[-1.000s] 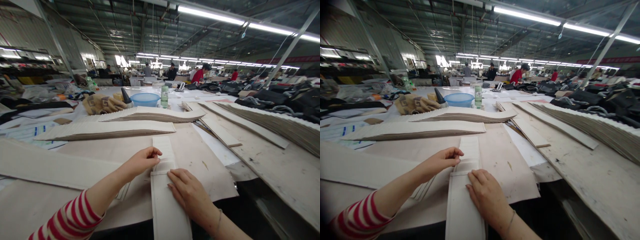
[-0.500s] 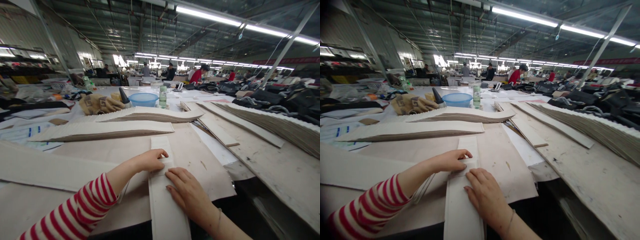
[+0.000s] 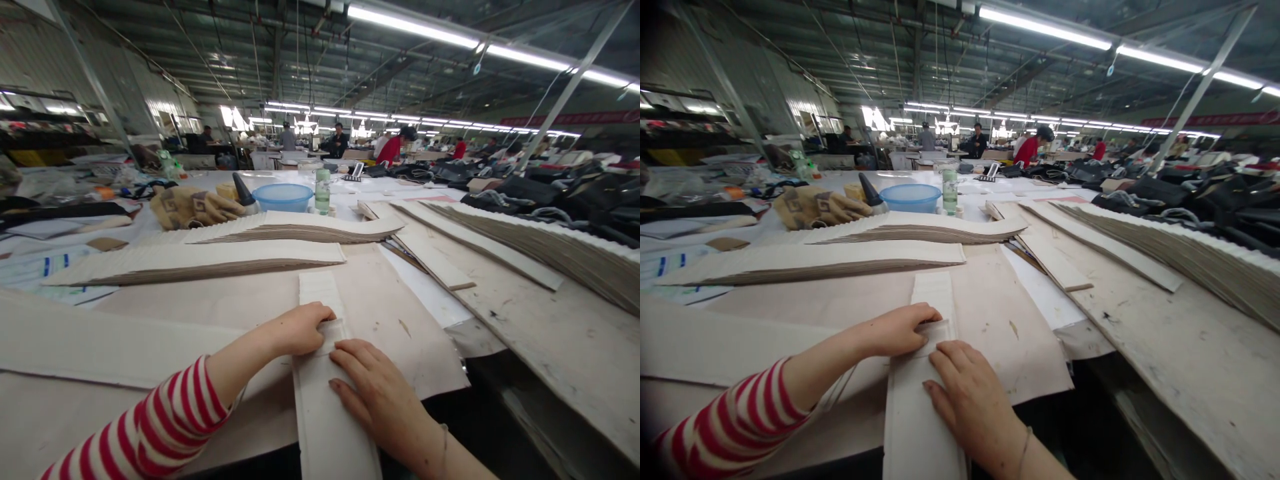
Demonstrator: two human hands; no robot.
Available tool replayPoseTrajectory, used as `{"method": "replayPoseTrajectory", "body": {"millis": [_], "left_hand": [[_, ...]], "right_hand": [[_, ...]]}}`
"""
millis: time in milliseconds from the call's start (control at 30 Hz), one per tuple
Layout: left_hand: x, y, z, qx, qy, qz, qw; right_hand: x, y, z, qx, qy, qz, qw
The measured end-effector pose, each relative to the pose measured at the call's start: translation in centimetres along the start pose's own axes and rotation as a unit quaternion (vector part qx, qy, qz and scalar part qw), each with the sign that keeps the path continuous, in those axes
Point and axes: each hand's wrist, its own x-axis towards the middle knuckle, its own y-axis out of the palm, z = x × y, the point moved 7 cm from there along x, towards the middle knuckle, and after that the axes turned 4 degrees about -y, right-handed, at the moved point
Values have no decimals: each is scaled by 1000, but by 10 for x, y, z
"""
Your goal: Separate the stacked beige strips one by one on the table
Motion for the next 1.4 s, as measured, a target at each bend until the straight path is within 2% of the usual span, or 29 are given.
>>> {"method": "replayPoseTrajectory", "body": {"millis": [267,467,767,967,1233,1400], "left_hand": [[10,2,0,-32,-17,-44,998],[0,3,-10,26,14,-104,994],[-8,13,-20,124,42,-106,986],[-11,18,-22,142,62,-106,982],[-17,20,-37,202,61,-102,972],[-18,16,-32,152,71,-96,981]], "right_hand": [[2,-2,-1,10,9,-12,1000],[2,0,-1,23,12,-5,1000],[2,-1,-2,25,17,-12,999],[2,0,-3,31,21,-10,999],[7,3,-4,42,13,-13,999],[20,4,-14,19,12,-10,1000]]}}
